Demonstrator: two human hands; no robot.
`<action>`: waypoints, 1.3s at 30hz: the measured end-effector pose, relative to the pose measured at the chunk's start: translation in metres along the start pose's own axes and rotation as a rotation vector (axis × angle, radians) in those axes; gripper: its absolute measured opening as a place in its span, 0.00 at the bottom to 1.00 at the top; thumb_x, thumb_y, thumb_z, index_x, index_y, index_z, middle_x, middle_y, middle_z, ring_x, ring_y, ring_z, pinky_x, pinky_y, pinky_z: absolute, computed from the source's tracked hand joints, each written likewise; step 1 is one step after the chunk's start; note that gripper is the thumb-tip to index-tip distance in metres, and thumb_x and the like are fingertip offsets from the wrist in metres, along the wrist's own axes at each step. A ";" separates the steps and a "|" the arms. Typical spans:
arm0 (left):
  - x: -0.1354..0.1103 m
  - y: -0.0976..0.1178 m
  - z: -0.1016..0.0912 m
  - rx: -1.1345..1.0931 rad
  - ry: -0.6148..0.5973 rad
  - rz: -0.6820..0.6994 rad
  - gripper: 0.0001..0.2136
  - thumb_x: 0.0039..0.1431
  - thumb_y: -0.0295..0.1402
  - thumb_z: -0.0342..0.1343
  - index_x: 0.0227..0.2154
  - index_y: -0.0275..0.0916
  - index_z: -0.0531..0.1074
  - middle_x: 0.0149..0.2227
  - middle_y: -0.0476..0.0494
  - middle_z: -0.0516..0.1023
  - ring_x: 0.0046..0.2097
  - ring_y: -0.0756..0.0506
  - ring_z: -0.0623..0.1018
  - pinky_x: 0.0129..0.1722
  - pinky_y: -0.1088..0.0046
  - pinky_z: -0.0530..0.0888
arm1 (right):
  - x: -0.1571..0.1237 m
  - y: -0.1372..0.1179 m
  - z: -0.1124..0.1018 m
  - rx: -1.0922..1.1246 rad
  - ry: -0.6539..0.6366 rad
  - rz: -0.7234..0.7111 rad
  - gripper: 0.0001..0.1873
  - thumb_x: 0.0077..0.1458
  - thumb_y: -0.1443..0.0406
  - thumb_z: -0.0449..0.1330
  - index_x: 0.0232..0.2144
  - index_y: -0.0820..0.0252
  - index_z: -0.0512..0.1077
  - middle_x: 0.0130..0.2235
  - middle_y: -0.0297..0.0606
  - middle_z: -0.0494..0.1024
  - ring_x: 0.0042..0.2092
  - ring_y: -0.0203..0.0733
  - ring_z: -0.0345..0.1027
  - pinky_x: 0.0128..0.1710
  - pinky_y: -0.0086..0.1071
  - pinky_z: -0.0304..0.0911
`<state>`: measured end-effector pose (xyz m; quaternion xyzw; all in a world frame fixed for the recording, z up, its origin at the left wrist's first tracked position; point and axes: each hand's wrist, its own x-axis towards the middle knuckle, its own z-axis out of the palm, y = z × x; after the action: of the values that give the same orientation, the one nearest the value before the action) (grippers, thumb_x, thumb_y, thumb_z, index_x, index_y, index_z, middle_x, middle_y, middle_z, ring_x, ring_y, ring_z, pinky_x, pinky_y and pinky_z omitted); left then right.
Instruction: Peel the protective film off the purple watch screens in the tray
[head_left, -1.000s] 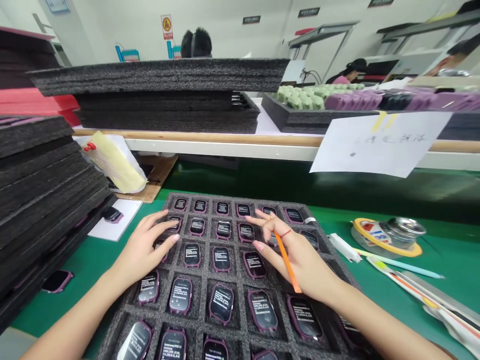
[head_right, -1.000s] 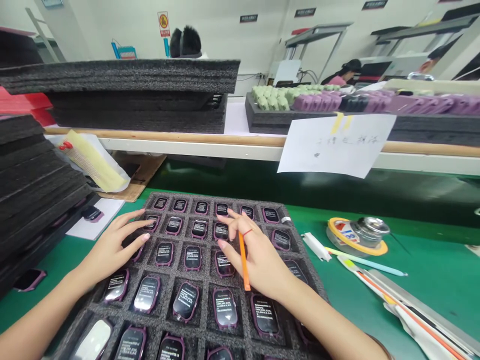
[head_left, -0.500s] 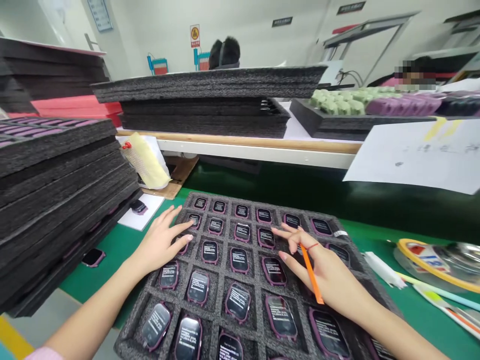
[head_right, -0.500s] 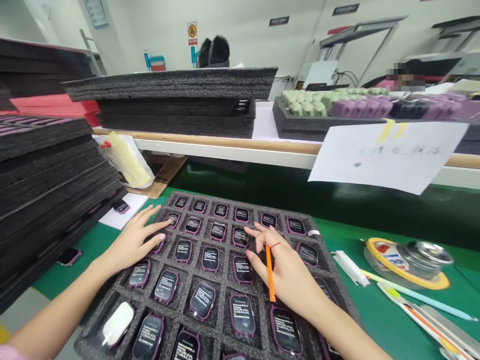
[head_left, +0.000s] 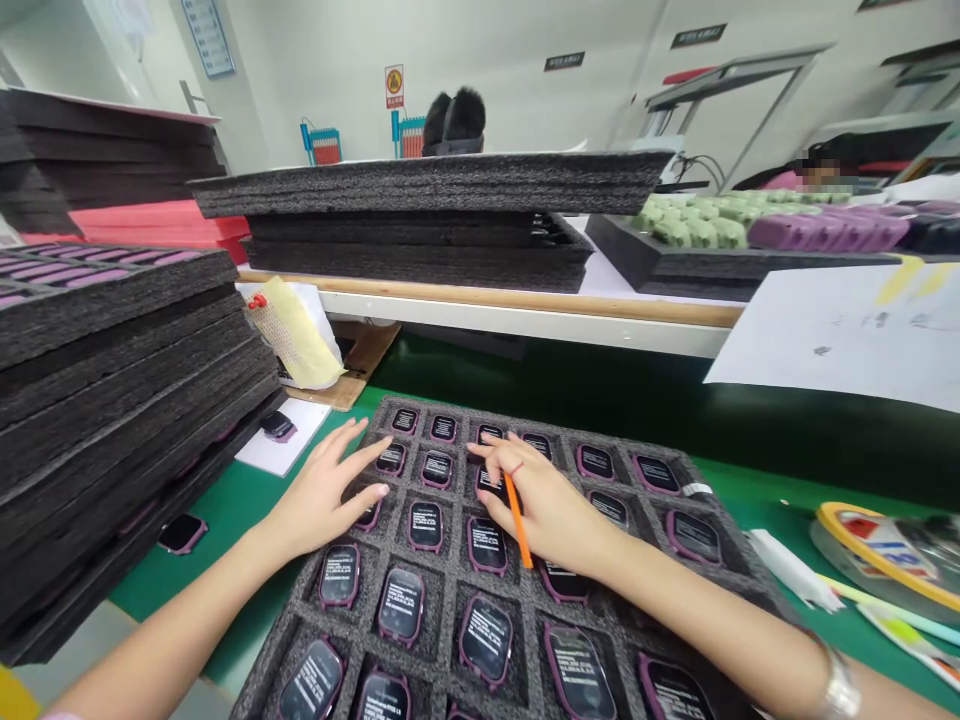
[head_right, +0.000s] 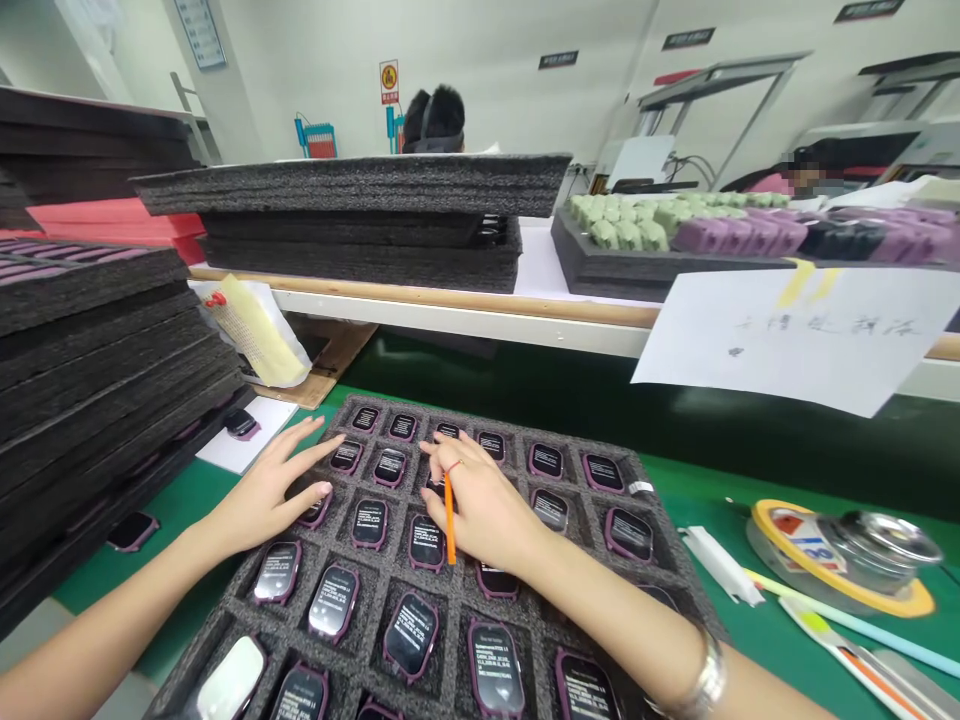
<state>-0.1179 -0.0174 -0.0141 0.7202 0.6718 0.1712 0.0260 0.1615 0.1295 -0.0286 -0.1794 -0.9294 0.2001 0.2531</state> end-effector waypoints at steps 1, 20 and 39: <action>-0.001 -0.001 0.000 0.003 -0.023 0.002 0.24 0.72 0.50 0.44 0.66 0.51 0.63 0.72 0.39 0.52 0.73 0.34 0.50 0.69 0.43 0.56 | 0.007 0.001 0.004 0.001 -0.005 -0.001 0.11 0.61 0.68 0.56 0.35 0.53 0.55 0.57 0.49 0.75 0.66 0.55 0.60 0.67 0.63 0.52; 0.055 -0.010 0.015 0.024 -0.029 -0.086 0.27 0.70 0.53 0.48 0.63 0.44 0.68 0.71 0.30 0.53 0.72 0.29 0.51 0.69 0.43 0.54 | 0.024 0.009 0.001 -0.035 0.050 0.002 0.11 0.60 0.68 0.54 0.34 0.53 0.53 0.57 0.49 0.75 0.67 0.52 0.58 0.69 0.63 0.48; 0.084 0.041 0.030 0.082 -0.065 0.097 0.28 0.67 0.54 0.52 0.64 0.45 0.67 0.70 0.32 0.56 0.71 0.30 0.55 0.68 0.45 0.58 | 0.001 0.025 -0.016 -0.045 0.050 0.092 0.13 0.58 0.71 0.57 0.32 0.53 0.54 0.55 0.47 0.77 0.65 0.54 0.62 0.68 0.61 0.51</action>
<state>-0.0664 0.0663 -0.0136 0.7575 0.6414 0.1210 0.0098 0.1750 0.1553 -0.0273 -0.2328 -0.9177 0.1860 0.2627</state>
